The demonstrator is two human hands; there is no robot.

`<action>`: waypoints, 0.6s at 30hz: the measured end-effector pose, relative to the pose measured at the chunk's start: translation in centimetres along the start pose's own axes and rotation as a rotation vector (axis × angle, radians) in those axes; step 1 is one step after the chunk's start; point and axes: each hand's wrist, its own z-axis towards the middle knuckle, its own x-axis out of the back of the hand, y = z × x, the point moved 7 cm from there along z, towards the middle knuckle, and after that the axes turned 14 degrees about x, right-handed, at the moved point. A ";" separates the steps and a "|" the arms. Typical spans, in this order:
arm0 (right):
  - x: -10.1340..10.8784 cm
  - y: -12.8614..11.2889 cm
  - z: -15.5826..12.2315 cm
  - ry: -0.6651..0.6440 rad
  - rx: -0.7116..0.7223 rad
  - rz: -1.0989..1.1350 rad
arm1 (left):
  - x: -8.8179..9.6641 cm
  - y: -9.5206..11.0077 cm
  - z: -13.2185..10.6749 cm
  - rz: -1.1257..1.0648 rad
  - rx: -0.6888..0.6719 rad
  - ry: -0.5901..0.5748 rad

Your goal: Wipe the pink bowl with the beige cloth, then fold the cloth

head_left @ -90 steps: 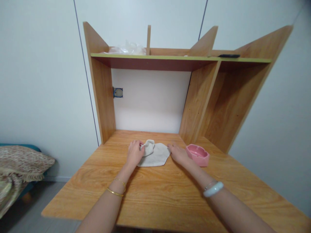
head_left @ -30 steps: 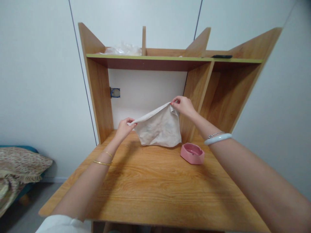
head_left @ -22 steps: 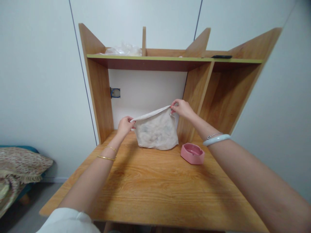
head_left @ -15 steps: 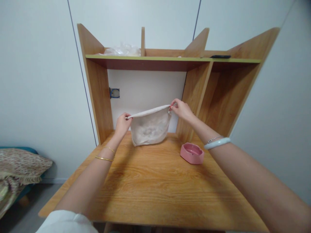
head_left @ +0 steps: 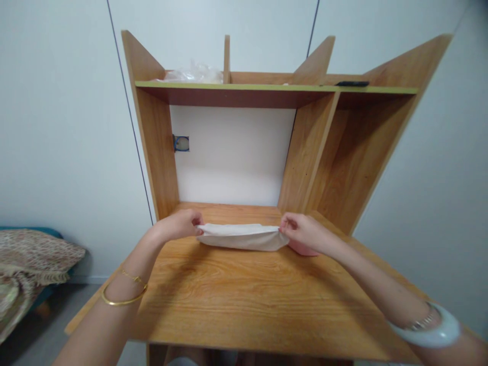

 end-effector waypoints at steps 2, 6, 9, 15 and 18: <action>-1.4 0.3 -1.1 -0.094 -0.023 -0.024 | -1.4 0.4 -0.6 0.070 -0.059 -0.128; -3.7 1.0 -2.3 -0.204 -0.034 -0.064 | -4.2 0.8 -1.0 0.191 -0.104 -0.300; -5.0 1.3 -2.2 -0.226 -0.007 -0.005 | -5.6 0.7 -0.9 0.262 -0.035 -0.313; -6.1 1.8 -1.4 -0.265 -0.043 0.127 | -7.5 3.0 -1.9 0.190 -0.185 -0.266; -6.3 2.1 -1.0 -0.267 -0.081 0.131 | -8.4 3.5 -1.6 0.173 -0.195 -0.200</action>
